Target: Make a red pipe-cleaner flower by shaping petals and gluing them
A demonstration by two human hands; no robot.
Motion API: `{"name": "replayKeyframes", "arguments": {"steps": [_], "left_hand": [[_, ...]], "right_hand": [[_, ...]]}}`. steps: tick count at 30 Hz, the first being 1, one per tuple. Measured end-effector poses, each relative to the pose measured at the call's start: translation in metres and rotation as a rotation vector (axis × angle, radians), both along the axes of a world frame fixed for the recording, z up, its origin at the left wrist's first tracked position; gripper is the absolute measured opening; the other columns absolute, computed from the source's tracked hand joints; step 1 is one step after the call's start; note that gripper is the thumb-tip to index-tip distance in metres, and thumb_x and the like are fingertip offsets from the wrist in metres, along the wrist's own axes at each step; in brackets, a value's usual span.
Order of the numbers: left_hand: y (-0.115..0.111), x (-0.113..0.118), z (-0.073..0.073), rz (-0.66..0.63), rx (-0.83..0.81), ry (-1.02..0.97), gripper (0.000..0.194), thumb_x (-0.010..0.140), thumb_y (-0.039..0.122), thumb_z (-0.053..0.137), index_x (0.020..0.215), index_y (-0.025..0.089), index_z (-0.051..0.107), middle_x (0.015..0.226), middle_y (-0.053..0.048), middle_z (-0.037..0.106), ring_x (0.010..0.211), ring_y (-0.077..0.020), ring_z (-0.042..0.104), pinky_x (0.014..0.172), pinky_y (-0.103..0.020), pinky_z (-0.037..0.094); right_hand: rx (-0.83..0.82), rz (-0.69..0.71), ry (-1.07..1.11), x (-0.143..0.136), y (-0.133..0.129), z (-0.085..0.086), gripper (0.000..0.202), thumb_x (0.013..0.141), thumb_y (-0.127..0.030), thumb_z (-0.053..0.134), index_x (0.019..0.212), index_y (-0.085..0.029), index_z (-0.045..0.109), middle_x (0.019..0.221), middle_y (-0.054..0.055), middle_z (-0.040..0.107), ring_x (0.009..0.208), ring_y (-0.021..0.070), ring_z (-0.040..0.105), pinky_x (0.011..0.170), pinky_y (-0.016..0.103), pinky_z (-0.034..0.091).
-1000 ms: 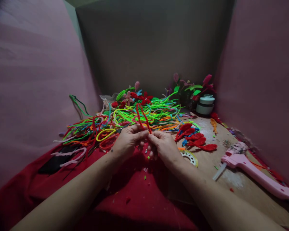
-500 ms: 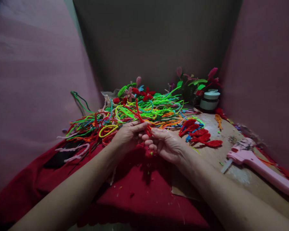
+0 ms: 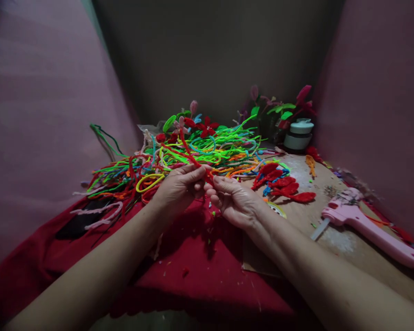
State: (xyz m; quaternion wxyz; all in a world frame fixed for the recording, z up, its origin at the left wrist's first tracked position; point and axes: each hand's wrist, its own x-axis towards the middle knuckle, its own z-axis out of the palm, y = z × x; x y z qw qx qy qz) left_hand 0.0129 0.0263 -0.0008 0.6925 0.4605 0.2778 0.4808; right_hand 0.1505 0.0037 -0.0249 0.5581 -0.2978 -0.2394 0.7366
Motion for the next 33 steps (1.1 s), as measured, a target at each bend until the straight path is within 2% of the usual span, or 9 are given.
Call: {"name": "replayKeyframes", "arguments": {"steps": [4,10,13,17,20,25,28,30,33], "left_hand": [[-0.003,0.001,-0.001,0.036,0.071,0.083,0.019,0.065,0.026,0.073,0.075,0.012,0.065,0.048,0.004,0.053,0.041,-0.0049,0.048,0.042,-0.017,0.035],[-0.017,0.007,0.007,0.281,0.252,0.230,0.019,0.065,0.028,0.072,0.063,0.011,0.062,0.046,0.005,0.051,0.039,-0.0034,0.042,0.039,-0.017,0.032],[-0.021,0.008,0.011,0.340,0.292,0.276,0.023,0.064,0.029,0.072,0.057,0.012,0.060,0.045,0.006,0.048,0.038,-0.0027,0.039,0.039,-0.017,0.031],[-0.018,0.006,0.009,0.281,0.240,0.240,0.025,0.061,0.029,0.074,0.054,0.012,0.057,0.047,0.006,0.048,0.041,-0.0027,0.041,0.043,-0.017,0.035],[-0.015,0.006,0.005,0.214,0.211,0.202,0.021,0.060,0.028,0.075,0.061,0.011,0.061,0.053,0.004,0.053,0.045,-0.0034,0.045,0.045,-0.016,0.037],[-0.008,0.003,0.004,0.286,0.212,0.305,0.025,0.065,0.028,0.071,0.055,0.012,0.055,0.040,0.007,0.041,0.034,-0.0009,0.031,0.034,-0.016,0.022],[-0.002,-0.004,0.004,0.278,0.190,0.320,0.026,0.068,0.031,0.068,0.056,0.014,0.052,0.040,0.006,0.043,0.031,-0.0023,0.032,0.031,-0.017,0.021],[0.002,-0.009,0.004,0.261,0.194,0.318,0.025,0.069,0.032,0.067,0.059,0.014,0.053,0.042,0.005,0.045,0.030,-0.0029,0.034,0.030,-0.017,0.021],[0.003,-0.012,0.006,0.243,0.204,0.299,0.024,0.068,0.031,0.068,0.061,0.014,0.052,0.043,0.005,0.046,0.031,-0.0034,0.035,0.030,-0.017,0.021]], "right_hand": [[0.068,0.012,-0.080,0.000,-0.002,0.002,0.011,0.071,-0.007,0.065,0.068,-0.017,0.063,0.064,0.000,0.064,0.051,0.0067,0.059,0.047,0.012,0.051],[0.058,0.001,-0.119,-0.002,-0.007,0.008,0.012,0.065,-0.007,0.069,0.064,-0.016,0.062,0.056,-0.001,0.062,0.043,0.0053,0.056,0.041,0.012,0.045],[0.121,0.003,-0.154,-0.002,-0.008,0.006,0.010,0.063,-0.008,0.070,0.067,-0.014,0.064,0.057,-0.001,0.064,0.044,0.0061,0.056,0.040,0.014,0.045],[0.199,0.114,-0.280,0.002,-0.008,0.005,0.011,0.065,-0.017,0.072,0.074,-0.012,0.067,0.061,0.003,0.066,0.047,0.0088,0.059,0.043,0.018,0.047],[0.223,0.179,-0.415,0.004,-0.008,0.008,0.016,0.066,-0.026,0.070,0.066,-0.012,0.065,0.058,0.004,0.065,0.043,0.0102,0.058,0.039,0.019,0.045],[0.317,0.021,-0.781,-0.002,-0.013,0.013,0.028,0.069,-0.027,0.063,0.046,-0.016,0.052,0.036,-0.002,0.052,0.027,0.0050,0.040,0.027,0.015,0.025],[0.305,-0.026,-0.934,-0.006,-0.015,0.013,0.028,0.070,-0.023,0.060,0.044,-0.017,0.050,0.031,-0.004,0.046,0.024,0.0038,0.035,0.026,0.014,0.021],[0.295,-0.001,-0.917,-0.006,-0.015,0.011,0.026,0.071,-0.024,0.060,0.047,-0.016,0.052,0.035,-0.003,0.050,0.026,0.0050,0.039,0.027,0.015,0.025],[0.305,0.045,-0.724,-0.004,-0.011,0.006,0.020,0.070,-0.029,0.064,0.057,-0.014,0.059,0.049,0.000,0.060,0.036,0.0079,0.050,0.035,0.019,0.038]]}}
